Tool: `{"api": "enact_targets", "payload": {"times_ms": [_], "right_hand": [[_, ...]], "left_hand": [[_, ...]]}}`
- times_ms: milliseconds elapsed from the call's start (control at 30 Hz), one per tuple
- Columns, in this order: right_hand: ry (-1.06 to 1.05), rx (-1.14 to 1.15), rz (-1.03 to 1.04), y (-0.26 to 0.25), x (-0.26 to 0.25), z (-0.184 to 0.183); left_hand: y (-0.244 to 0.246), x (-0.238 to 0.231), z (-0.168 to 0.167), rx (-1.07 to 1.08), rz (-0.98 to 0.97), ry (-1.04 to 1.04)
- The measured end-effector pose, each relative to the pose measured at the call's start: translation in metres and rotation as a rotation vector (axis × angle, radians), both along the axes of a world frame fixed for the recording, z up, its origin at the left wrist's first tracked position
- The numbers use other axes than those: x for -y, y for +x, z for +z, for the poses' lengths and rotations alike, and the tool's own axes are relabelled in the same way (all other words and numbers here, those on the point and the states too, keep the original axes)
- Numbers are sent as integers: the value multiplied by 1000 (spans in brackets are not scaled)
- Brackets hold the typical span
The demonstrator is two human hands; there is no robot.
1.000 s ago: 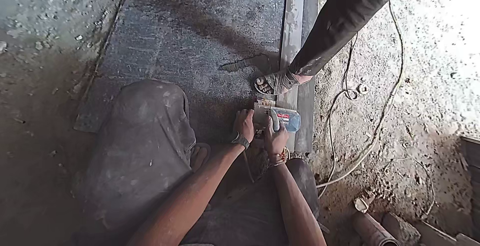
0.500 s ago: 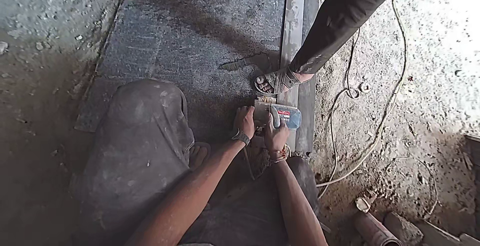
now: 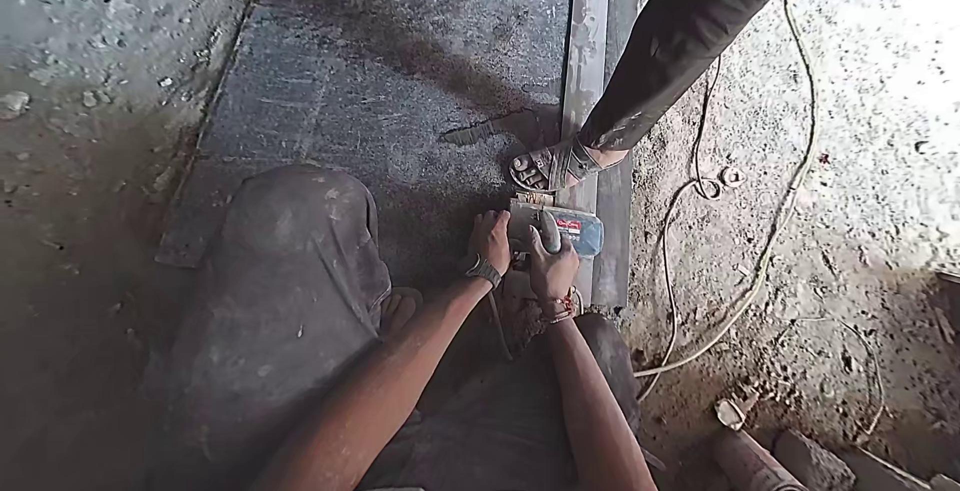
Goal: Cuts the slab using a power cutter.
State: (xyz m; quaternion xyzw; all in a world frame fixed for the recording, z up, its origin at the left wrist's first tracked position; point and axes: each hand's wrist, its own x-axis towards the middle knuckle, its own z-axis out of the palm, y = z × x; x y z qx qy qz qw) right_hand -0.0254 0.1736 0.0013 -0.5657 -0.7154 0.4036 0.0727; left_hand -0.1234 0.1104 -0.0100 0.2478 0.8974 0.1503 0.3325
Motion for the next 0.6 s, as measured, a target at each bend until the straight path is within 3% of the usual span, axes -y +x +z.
{"api": "enact_targets", "payload": {"times_ms": [300, 600], "right_hand": [[-113, -16, 20, 0, -6, 0], [-54, 0, 35, -2, -4, 2]], "left_hand": [[-1, -3, -1, -12, 5, -4], [-1, -2, -2, -20, 27, 18]]}}
